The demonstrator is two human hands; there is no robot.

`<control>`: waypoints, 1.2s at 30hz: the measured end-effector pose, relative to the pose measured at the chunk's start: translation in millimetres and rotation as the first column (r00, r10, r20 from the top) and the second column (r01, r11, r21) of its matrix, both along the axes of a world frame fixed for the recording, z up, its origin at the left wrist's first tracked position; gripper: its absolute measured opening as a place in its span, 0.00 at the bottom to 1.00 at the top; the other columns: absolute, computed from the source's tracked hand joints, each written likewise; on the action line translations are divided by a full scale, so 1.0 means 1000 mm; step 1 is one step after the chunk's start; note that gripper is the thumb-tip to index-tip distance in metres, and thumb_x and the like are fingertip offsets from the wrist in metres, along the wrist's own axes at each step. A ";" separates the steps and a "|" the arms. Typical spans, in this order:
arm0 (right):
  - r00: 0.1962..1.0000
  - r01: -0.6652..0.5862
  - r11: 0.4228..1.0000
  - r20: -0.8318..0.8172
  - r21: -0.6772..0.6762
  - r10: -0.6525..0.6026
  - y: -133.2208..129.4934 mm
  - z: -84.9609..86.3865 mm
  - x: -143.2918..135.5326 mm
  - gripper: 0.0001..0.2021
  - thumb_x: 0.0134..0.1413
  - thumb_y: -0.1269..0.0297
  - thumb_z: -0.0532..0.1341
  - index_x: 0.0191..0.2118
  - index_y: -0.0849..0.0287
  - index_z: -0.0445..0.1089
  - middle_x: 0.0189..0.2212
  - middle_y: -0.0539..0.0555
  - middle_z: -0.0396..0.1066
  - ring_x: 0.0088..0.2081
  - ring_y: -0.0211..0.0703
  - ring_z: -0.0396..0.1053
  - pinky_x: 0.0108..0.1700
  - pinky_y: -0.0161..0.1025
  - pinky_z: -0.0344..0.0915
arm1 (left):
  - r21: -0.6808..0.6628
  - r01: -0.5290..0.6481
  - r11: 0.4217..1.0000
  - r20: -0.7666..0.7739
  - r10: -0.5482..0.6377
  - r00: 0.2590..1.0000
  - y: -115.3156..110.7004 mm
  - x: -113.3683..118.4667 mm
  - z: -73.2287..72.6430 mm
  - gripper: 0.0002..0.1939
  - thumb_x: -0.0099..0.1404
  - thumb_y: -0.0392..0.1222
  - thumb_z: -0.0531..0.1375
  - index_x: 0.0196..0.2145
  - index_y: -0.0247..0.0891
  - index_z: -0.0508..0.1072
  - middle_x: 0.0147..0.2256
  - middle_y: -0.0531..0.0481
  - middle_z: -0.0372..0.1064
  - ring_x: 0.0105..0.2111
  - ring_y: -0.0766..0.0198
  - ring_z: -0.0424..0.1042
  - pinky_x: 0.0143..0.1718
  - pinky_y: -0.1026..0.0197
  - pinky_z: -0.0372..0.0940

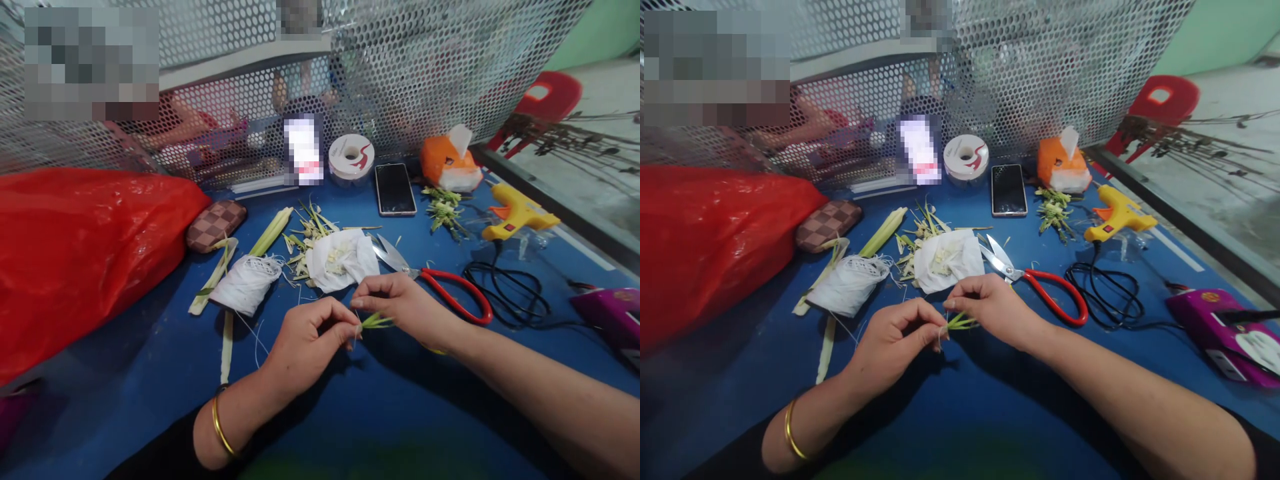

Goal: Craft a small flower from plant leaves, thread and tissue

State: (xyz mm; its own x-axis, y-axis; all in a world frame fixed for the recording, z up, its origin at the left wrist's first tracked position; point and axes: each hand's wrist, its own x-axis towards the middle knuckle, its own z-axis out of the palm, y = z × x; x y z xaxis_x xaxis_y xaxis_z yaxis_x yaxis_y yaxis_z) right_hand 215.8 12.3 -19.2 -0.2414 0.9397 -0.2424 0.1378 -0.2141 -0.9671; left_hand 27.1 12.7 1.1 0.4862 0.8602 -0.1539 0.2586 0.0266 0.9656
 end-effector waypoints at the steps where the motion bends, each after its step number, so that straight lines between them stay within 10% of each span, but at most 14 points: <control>1: 1.000 -0.003 1.000 -0.019 -0.031 0.003 -0.001 -0.003 -0.002 0.09 0.52 0.62 0.63 0.25 0.60 0.72 0.20 0.48 0.68 0.24 0.35 0.62 0.29 0.34 0.59 | 0.052 -0.028 0.998 -0.001 0.028 1.000 0.000 -0.001 0.000 0.04 0.60 0.34 0.60 0.28 0.36 0.74 0.22 0.53 0.72 0.23 0.68 0.71 0.28 0.67 0.66; 7: 0.995 -0.036 0.986 0.094 0.165 0.021 -0.013 -0.005 -0.013 0.11 0.57 0.63 0.58 0.25 0.59 0.69 0.22 0.47 0.66 0.25 0.35 0.62 0.28 0.33 0.59 | 0.260 -0.185 0.948 -0.032 0.200 0.979 0.002 -0.004 -0.005 0.05 0.64 0.38 0.59 0.30 0.37 0.73 0.23 0.54 0.71 0.23 0.68 0.71 0.28 0.67 0.65; 14: 0.935 -0.190 0.875 0.354 0.446 0.022 -0.027 0.002 -0.017 0.10 0.64 0.68 0.52 0.30 0.57 0.63 0.25 0.48 0.65 0.27 0.36 0.63 0.31 0.33 0.58 | 0.209 -0.217 0.954 -0.045 0.231 0.972 0.006 -0.003 -0.009 0.04 0.63 0.38 0.60 0.33 0.37 0.74 0.26 0.53 0.73 0.24 0.67 0.73 0.28 0.66 0.66; 27: 0.924 -0.282 0.775 0.377 0.566 0.061 -0.033 0.006 -0.020 0.12 0.62 0.72 0.49 0.28 0.54 0.50 0.22 0.45 0.54 0.23 0.36 0.51 0.27 0.34 0.50 | 0.522 -0.085 0.849 -0.184 0.210 0.960 0.003 -0.005 -0.015 0.05 0.66 0.35 0.58 0.34 0.38 0.74 0.30 0.53 0.75 0.30 0.66 0.73 0.34 0.65 0.65; 36: 0.933 -0.244 0.747 0.359 0.618 0.009 -0.031 0.005 -0.021 0.11 0.64 0.71 0.50 0.30 0.57 0.61 0.23 0.49 0.61 0.25 0.37 0.59 0.28 0.33 0.55 | 0.384 -0.138 0.913 -0.160 0.213 0.964 0.007 -0.004 -0.014 0.05 0.64 0.36 0.59 0.32 0.37 0.75 0.28 0.52 0.74 0.28 0.65 0.73 0.33 0.65 0.65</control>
State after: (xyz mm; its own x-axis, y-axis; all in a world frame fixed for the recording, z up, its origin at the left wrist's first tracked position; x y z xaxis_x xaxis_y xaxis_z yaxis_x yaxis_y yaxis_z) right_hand 195.2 -19.1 -14.2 -0.3912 0.8613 0.3243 0.4350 0.4836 -0.7595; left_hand 23.2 19.6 -12.4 0.3150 0.9424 0.1125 0.4657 -0.2567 0.8469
